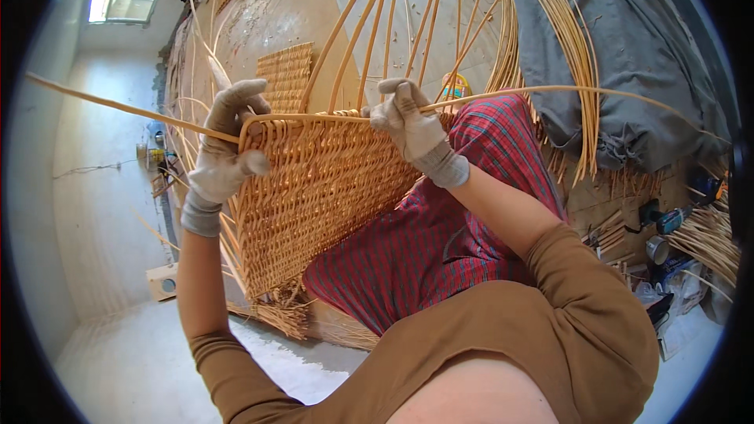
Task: Weaving a large wicker basket using multiple vertical and horizontal strips.
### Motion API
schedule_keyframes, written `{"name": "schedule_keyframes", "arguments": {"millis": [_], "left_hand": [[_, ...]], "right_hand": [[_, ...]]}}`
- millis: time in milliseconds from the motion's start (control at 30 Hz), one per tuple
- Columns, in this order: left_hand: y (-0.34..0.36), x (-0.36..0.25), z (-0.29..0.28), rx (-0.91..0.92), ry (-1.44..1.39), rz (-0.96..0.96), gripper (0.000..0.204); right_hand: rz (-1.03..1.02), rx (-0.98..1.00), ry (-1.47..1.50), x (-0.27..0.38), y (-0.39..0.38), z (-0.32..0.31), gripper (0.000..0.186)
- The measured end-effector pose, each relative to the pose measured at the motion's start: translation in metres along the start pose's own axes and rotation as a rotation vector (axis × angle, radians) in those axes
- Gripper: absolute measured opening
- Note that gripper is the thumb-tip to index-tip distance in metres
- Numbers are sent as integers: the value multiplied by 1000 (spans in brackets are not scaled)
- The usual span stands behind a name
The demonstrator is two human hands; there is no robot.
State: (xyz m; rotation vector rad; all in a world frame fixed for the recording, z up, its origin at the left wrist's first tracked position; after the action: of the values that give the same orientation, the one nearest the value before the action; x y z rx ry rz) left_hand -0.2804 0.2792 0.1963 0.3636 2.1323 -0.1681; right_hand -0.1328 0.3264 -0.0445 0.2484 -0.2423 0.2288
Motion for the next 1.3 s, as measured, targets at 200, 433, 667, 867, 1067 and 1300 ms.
{"name": "schedule_keyframes", "arguments": {"millis": [200,433,667,867,1067,1300], "left_hand": [[17,-2,5,-56,259,-88,29],[26,5,-7,-174,412,-414,20],[29,15,-24,-216,359,-551,22],[26,21,-28,-223,381,-541,19],[27,20,-24,-256,417,-547,20],[37,24,-25,-213,447,-469,18]], "right_hand": [[32,-97,42,-40,-33,-1,40],[303,-311,-76,-24,-30,4,41],[-716,-117,-1207,26,-10,101,26],[-299,-120,-1069,8,17,98,24],[-140,6,-1085,12,29,95,23],[-38,83,-1959,11,32,139,8]]}}
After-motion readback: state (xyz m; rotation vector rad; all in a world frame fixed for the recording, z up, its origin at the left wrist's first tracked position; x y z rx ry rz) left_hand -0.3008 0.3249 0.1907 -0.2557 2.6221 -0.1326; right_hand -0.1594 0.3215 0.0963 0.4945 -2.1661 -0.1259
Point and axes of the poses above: each hand's wrist, its own y-axis towards the middle knuckle, its own z-axis out of the palm, x = y × z, the point moved 4 cm from there along y, towards the middle knuckle
